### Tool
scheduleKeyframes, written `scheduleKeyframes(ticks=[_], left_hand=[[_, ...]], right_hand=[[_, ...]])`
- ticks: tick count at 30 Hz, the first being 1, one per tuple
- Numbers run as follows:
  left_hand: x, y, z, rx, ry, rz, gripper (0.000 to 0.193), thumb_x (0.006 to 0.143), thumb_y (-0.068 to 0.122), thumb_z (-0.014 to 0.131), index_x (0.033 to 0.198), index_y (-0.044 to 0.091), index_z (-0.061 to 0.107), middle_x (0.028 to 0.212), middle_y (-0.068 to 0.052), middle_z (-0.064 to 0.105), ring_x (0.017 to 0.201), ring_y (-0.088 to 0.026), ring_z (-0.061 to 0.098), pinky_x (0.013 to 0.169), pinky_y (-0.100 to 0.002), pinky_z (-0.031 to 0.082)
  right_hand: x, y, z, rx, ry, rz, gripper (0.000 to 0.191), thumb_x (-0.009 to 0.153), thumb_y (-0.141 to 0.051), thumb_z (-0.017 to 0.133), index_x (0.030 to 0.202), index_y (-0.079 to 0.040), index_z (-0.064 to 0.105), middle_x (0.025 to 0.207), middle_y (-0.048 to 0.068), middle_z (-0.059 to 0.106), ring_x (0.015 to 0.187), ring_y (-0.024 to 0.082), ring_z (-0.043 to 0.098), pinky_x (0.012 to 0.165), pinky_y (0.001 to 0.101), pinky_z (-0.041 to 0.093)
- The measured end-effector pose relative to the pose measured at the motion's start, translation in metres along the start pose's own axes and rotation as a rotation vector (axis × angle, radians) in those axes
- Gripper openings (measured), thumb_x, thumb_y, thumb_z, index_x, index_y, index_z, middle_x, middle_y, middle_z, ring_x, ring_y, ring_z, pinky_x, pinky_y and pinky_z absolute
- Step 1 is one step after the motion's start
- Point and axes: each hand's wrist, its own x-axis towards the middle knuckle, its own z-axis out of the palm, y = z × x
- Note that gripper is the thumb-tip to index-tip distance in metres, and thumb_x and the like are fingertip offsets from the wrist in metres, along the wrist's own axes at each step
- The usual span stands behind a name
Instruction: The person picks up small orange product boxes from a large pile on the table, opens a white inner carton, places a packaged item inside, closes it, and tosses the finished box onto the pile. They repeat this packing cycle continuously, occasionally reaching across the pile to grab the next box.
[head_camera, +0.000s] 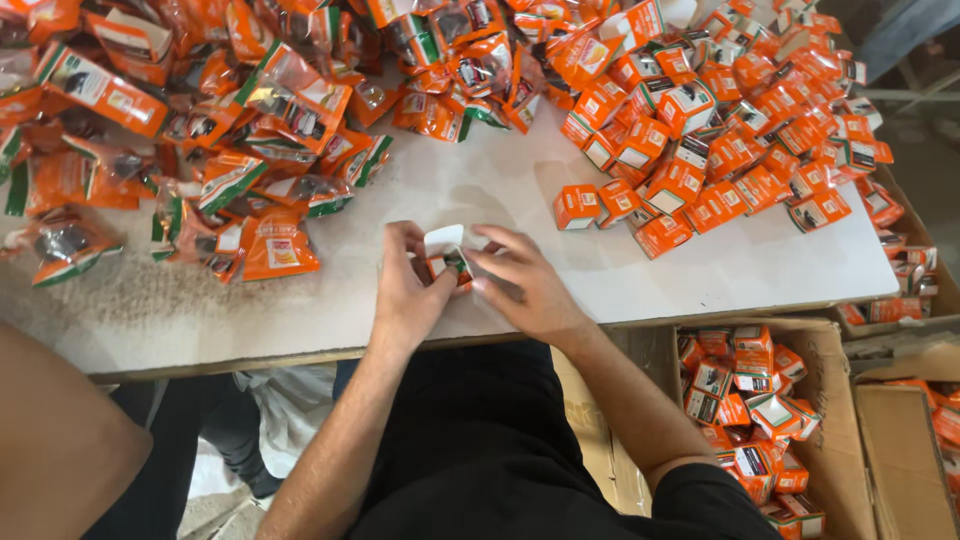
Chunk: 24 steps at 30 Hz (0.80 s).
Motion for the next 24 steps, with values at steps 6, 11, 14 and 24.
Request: scheduleKeyframes(ticks=[6, 11, 14, 24], left_hand=[[0.005, -0.005, -0.015, -0.084, -0.127, -0.137, 0.02, 0.087, -0.011, 0.058, 0.1, 0.004, 0.055, 0.094, -0.008, 0.055, 0.07, -0.009, 0.055, 0.055, -0.024, 0.045], [-0.003, 0.008, -0.028, 0.119, -0.192, 0.251, 0.03, 0.087, -0.017, 0.05, 0.107, 0.001, 0.064, 0.115, -0.012, 0.059, 0.099, -0.019, 0.06, 0.08, -0.03, 0.05], [-0.013, 0.024, -0.038, 0.152, -0.271, 0.219, 0.03, 0.088, -0.011, 0.055, 0.113, 0.002, 0.065, 0.125, -0.014, 0.063, 0.113, -0.023, 0.065, 0.094, -0.032, 0.053], [-0.025, 0.042, -0.038, 0.461, -0.27, 0.387, 0.042, 0.076, 0.006, 0.083, 0.114, 0.004, 0.065, 0.129, -0.013, 0.067, 0.118, -0.033, 0.067, 0.098, -0.041, 0.056]], right_hand=[[0.007, -0.007, 0.002, -0.109, -0.059, -0.091, 0.032, 0.091, -0.012, 0.076, 0.122, -0.006, 0.069, 0.148, 0.014, 0.053, 0.116, 0.033, 0.06, 0.096, 0.0401, 0.053], [0.001, 0.002, 0.006, -0.167, -0.014, -0.197, 0.023, 0.088, -0.002, 0.074, 0.11, -0.005, 0.069, 0.144, 0.017, 0.058, 0.116, 0.036, 0.062, 0.098, 0.0424, 0.053], [-0.005, 0.005, 0.014, 0.018, 0.032, -0.059, 0.025, 0.092, -0.001, 0.075, 0.114, -0.005, 0.066, 0.138, 0.011, 0.067, 0.115, 0.031, 0.068, 0.099, 0.039, 0.056], [0.002, -0.01, 0.004, 0.073, -0.082, -0.131, 0.044, 0.087, -0.004, 0.077, 0.127, -0.005, 0.058, 0.142, 0.017, 0.059, 0.124, 0.037, 0.062, 0.103, 0.043, 0.052]])
